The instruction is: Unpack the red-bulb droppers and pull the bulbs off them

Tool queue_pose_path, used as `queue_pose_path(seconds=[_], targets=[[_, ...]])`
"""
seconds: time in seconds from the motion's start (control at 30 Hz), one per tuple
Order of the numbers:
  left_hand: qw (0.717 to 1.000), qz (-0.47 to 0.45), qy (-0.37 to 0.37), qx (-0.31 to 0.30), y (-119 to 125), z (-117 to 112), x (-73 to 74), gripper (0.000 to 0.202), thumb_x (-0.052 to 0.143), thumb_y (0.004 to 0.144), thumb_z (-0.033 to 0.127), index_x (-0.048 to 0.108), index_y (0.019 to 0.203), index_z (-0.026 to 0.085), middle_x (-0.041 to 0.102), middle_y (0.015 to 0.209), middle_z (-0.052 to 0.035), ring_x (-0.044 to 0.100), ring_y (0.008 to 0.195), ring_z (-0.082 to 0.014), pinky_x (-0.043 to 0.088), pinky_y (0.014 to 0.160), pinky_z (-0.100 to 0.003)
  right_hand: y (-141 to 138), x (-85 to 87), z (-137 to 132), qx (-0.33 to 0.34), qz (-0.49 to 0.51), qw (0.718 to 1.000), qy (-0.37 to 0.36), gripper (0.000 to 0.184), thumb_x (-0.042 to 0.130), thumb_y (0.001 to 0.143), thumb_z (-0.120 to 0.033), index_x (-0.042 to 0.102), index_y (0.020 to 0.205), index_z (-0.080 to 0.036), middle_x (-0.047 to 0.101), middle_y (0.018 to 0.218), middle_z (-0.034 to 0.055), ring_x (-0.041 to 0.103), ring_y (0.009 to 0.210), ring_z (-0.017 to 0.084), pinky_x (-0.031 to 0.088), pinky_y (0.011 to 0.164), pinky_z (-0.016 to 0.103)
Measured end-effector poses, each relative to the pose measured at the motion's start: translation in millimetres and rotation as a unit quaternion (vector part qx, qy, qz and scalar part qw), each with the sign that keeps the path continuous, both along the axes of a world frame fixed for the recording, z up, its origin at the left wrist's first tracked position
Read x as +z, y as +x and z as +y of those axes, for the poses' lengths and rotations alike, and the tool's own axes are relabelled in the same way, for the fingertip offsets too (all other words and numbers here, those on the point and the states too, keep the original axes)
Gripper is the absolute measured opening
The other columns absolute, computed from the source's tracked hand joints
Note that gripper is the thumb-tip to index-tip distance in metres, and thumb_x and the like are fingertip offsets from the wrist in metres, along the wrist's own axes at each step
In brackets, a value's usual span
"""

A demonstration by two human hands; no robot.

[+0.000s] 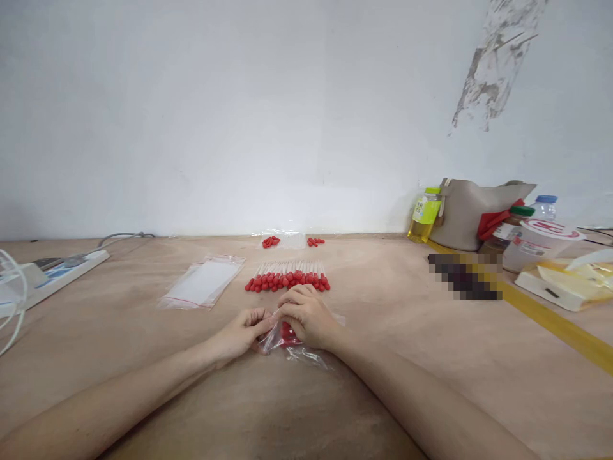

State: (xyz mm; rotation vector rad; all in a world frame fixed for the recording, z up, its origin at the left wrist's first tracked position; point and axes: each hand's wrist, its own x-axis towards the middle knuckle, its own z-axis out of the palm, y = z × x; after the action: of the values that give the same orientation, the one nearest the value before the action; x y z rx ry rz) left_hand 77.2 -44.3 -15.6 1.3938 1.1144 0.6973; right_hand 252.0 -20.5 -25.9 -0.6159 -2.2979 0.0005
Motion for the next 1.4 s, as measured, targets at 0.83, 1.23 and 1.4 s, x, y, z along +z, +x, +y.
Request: queue_pose_path(seconds=[0.83,1.23,1.4], targets=[[0.998,-0.025,0.028,0.055,-4,3,-11.0,0.024,0.056,0.068,0.027,0.056,0.088,0.013,0.063,0.076,-0.0033,0.06,0.064,-0.0147,0.049,0.061,-0.028,17,35.7,-10,-0.008,0.115,0.957,-0.267,0.02,0.046,0.083,-0.035,0.052,0.091,-0.018,0.055,0.09,0.0043,0.051,0.083,0.014,0.042,0.073,0.028],[0.905,0.237,0.353,-0.023,-29,12,-9.0,0.016,0.058,0.073,0.029,0.068,0.078,0.019,0.049,0.082,-0.003,0.047,0.069,-0.0119,0.037,0.058,-0.022,59,2.6,-41,-0.112,-0.036,0.955,-0.274,0.03,0.065,0.067,-0.036,0.055,0.091,-0.021,0.05,0.096,0.0031,0.049,0.078,0.014,0.04,0.068,0.026],[0.933,0.153,0.308,-0.103,-25,11,-8.8,0.016,0.053,0.078,0.025,0.063,0.086,0.015,0.054,0.088,-0.0042,0.051,0.068,-0.0101,0.042,0.062,-0.022,53,-6.0,-38,-0.162,0.002,0.957,-0.242,0.016,0.058,0.074,-0.03,0.054,0.084,-0.018,0.049,0.085,0.0029,0.047,0.071,0.013,0.04,0.065,0.026]])
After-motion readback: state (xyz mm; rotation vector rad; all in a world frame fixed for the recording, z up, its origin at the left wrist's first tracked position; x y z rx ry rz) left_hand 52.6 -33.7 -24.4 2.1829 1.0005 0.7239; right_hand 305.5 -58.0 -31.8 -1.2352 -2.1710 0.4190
